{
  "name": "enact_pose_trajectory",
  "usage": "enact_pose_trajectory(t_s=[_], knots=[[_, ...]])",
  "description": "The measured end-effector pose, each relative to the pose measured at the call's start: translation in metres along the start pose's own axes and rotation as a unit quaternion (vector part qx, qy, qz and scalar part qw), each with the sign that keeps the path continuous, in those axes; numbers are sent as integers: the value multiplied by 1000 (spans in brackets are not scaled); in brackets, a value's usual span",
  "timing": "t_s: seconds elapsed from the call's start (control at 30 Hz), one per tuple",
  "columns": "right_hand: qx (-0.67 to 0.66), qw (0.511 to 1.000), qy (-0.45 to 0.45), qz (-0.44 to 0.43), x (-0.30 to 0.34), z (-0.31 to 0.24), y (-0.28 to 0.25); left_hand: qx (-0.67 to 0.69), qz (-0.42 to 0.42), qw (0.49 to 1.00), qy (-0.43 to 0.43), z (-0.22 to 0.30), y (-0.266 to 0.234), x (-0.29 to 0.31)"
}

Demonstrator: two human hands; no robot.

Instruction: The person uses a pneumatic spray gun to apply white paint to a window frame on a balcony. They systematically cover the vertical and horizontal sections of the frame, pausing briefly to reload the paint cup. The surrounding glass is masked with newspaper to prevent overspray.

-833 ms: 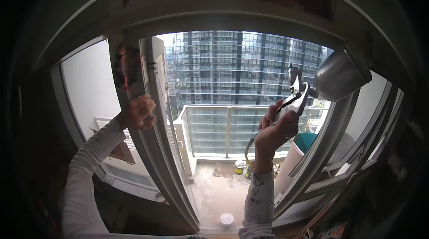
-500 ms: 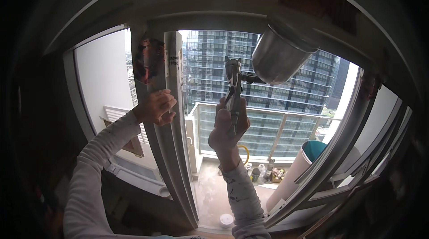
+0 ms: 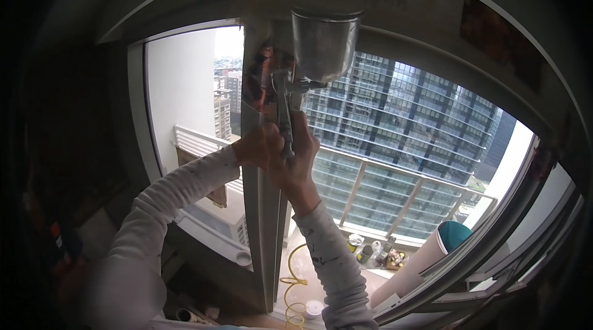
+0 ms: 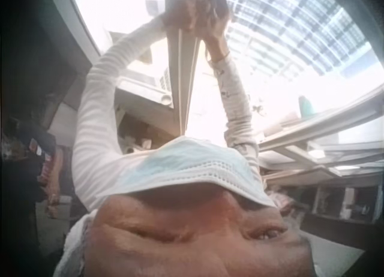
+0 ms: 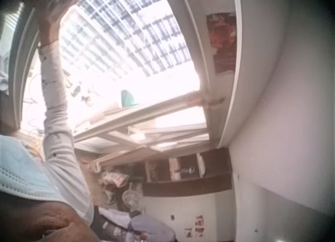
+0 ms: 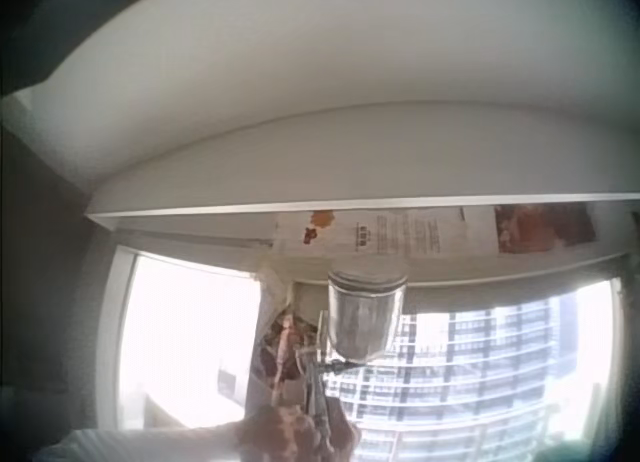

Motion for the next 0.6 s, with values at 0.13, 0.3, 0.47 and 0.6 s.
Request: enact_pose_trajectory(t_s=[0.13, 0.3, 0.47, 0.6], knots=[[42, 998, 6, -36, -1, -1, -13, 3, -33, 999, 1, 0, 7, -2], [12, 999, 15, 26, 28, 13, -68, -30, -3, 999, 20, 2, 11, -8], [-53, 979, 20, 196, 52, -7, -156, -8, -14, 999, 34, -2, 13, -2], [52, 963, 49, 262, 65, -26, -249, -14, -15, 999, 32, 3, 11, -9]])
Point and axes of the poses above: each hand's wrist, its own x-axis away from the middle knuckle, its own y-axis out of the palm, z = x × y, the point moved 6 cm from there along -x, towards the middle knuckle, and after that the axes turned 10 degrees about -z, right-handed, at the moved point
